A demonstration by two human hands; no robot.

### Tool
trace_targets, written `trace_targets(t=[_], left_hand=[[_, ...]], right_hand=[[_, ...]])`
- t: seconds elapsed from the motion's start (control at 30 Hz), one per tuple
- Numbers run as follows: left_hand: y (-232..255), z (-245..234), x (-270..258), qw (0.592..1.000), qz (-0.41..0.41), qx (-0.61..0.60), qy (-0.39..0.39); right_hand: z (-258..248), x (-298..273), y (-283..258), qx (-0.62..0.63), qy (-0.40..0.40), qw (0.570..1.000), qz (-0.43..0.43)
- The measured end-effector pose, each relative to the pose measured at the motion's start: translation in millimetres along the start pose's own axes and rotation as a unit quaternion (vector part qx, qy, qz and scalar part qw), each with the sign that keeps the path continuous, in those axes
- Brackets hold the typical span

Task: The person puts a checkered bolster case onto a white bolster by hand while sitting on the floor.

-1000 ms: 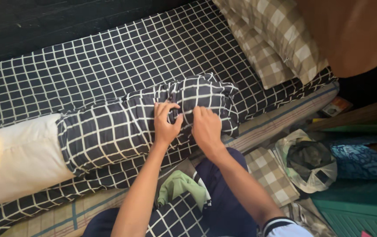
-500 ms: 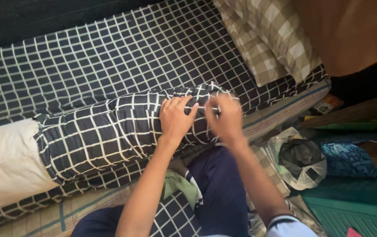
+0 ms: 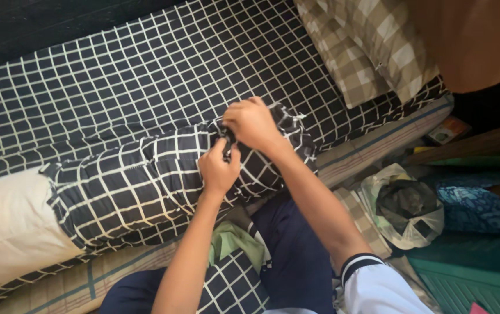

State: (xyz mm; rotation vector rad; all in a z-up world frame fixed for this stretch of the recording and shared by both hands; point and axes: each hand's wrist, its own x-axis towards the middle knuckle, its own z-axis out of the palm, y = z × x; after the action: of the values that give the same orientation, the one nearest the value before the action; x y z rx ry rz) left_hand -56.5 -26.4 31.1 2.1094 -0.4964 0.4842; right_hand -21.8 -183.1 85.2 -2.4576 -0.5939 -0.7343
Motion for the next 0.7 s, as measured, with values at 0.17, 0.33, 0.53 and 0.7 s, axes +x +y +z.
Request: trace_targets(t=[0.17, 0.33, 0.53, 0.7], left_hand=[[-8.9, 2.4, 22.6, 0.995, 0.084, 0.026, 0.038], [2.1, 0.3, 84.8, 0.997, 0.026, 0.073, 0.025], [15.1, -6.7, 39.8, 0.974, 0.185, 0.115, -0.068], [3.7, -4.1, 35.4, 0.984, 0.156, 0.074, -0.045]], right_hand=[[-16.0, -20.3, -27.7, -0.071, 0.148, 0.986, 0.038], [-16.9, -99.7, -66.3, -0.083, 0.225, 0.961, 0.135], [21.9, -133.1, -23.1, -0.111, 0.139, 0.966, 0.191], [55.1, -118.0, -14.1, -0.043, 0.145, 0.966, 0.209]])
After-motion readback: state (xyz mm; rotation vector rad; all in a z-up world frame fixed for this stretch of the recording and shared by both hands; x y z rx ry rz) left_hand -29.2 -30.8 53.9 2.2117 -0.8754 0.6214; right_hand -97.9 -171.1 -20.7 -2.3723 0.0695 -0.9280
